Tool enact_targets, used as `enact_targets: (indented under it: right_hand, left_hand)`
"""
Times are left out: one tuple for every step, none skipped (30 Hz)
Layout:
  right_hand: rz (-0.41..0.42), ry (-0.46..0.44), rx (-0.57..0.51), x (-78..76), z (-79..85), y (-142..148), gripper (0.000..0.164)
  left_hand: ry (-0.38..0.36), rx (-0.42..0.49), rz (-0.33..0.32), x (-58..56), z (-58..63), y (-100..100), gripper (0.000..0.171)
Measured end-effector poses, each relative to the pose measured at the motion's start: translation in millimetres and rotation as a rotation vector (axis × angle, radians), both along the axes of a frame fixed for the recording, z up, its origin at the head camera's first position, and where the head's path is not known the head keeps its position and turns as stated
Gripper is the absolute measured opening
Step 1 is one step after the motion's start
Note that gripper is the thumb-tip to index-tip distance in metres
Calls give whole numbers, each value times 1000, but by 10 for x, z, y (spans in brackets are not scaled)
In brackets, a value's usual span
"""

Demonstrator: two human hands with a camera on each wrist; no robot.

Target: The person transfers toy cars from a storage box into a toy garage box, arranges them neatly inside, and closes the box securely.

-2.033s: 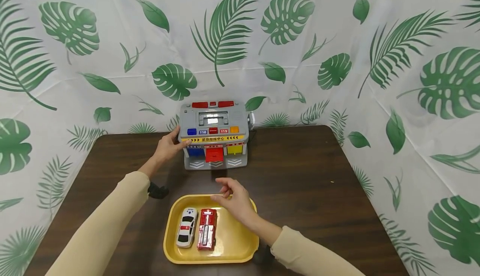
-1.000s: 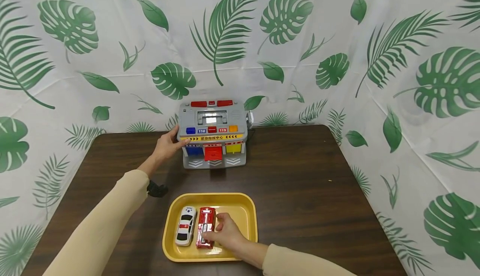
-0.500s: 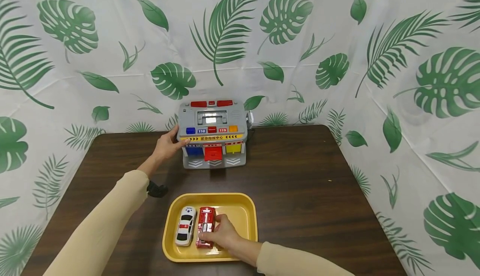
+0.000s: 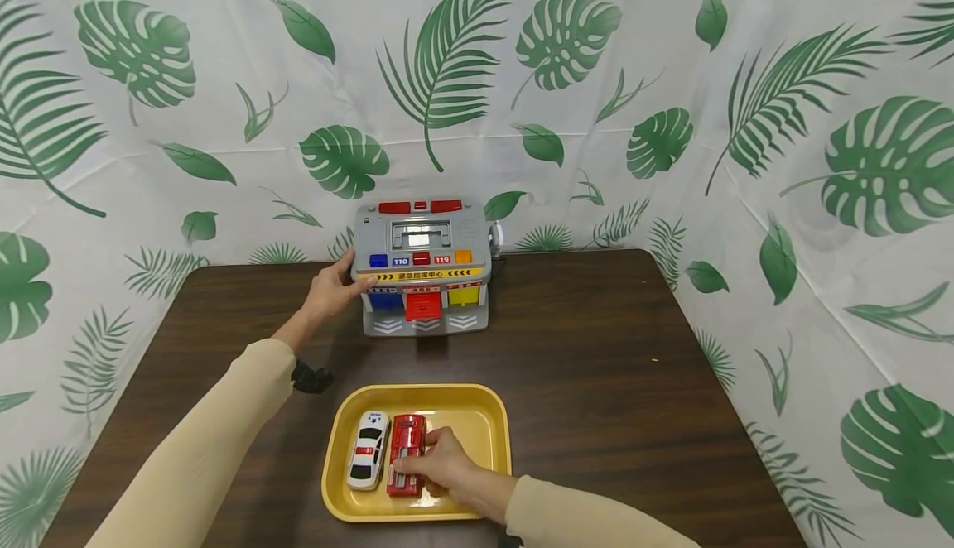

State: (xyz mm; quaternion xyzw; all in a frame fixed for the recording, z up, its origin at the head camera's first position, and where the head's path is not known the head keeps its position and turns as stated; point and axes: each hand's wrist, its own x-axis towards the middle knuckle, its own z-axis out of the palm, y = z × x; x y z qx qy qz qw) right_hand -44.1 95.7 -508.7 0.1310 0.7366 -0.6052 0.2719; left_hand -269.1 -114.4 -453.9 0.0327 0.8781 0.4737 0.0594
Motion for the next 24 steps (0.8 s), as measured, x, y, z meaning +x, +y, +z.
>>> enact_targets:
  right_hand:
    - [-2,-2,-1,2,-4,-1,52]
    - [-3,-3,-3,2,-4,-4,53]
    - [-3,-1,-3,3,-6,-6,53]
    - [-1,1,-5,4,-5,-6,53]
    - [0,7,-6,5,-2,-7,53]
    - [1,14,-10,7,0,-8,52]
    - [3,20,-12,7,-1,-8,52]
    - [6,28,-14,7,-1,-7,52]
    - [8,34,-16,6,-4,-7,52]
    - [11,41,-21,6,-3,-6,51]
    - [13,47,-24,5,-6,-6,51]
    - [16,50,-28,3,-10,-5,51]
    - [18,53,-29,0,-15,-5,51]
    - [19,57,-33,-1,-17,-4,51]
    - [20,60,-37,-3,-17,-4,51]
    - [20,60,-40,-4,-20,-3,52]
    - [21,61,-41,-5,-23,-3,52]
    - [21,60,-42,-5,-24,-3,52]
    - [20,59,-43,-4,-23,-3,52]
    - [19,57,-43,-4,-22,-3,53]
    - [19,57,-44,-4,-21,-2,53]
    - [17,56,-43,-4,-21,-2,53]
    - [16,58,-42,-3,-14,0,52]
    - [14,62,-43,-4,-8,2,52]
  left_hand:
    - [-2,1,2,1,-1,2,82]
    - [-4,2,3,1,-1,4,82]
    - [-8,2,2,2,0,6,82]
    - [-11,3,4,3,2,7,82]
    - [-14,3,6,3,3,8,82]
    - [-16,3,7,3,5,9,82]
    - [-19,5,7,3,7,8,82]
    - [-21,6,7,3,10,7,82]
    - [-23,7,9,3,13,7,82]
    - [-21,8,10,2,15,5,82]
    - [-20,8,9,2,17,4,82]
    - [-18,8,7,3,20,1,82]
    - [-17,8,6,3,22,0,82]
    - [-15,7,5,4,24,-1,82]
    - [-13,6,4,5,25,-1,82]
    - [-12,4,2,5,25,-3,82]
    - [-12,3,1,6,25,-3,82]
    - [-13,5,0,6,25,-2,82]
    - [-16,7,2,5,23,0,83]
    - [-18,9,1,5,22,1,83]
    - [-20,11,1,5,20,3,83]
    - [-21,12,2,5,18,5,83]
    - [-21,15,1,4,17,8,83]
    - [-22,17,0,5,18,11,83]
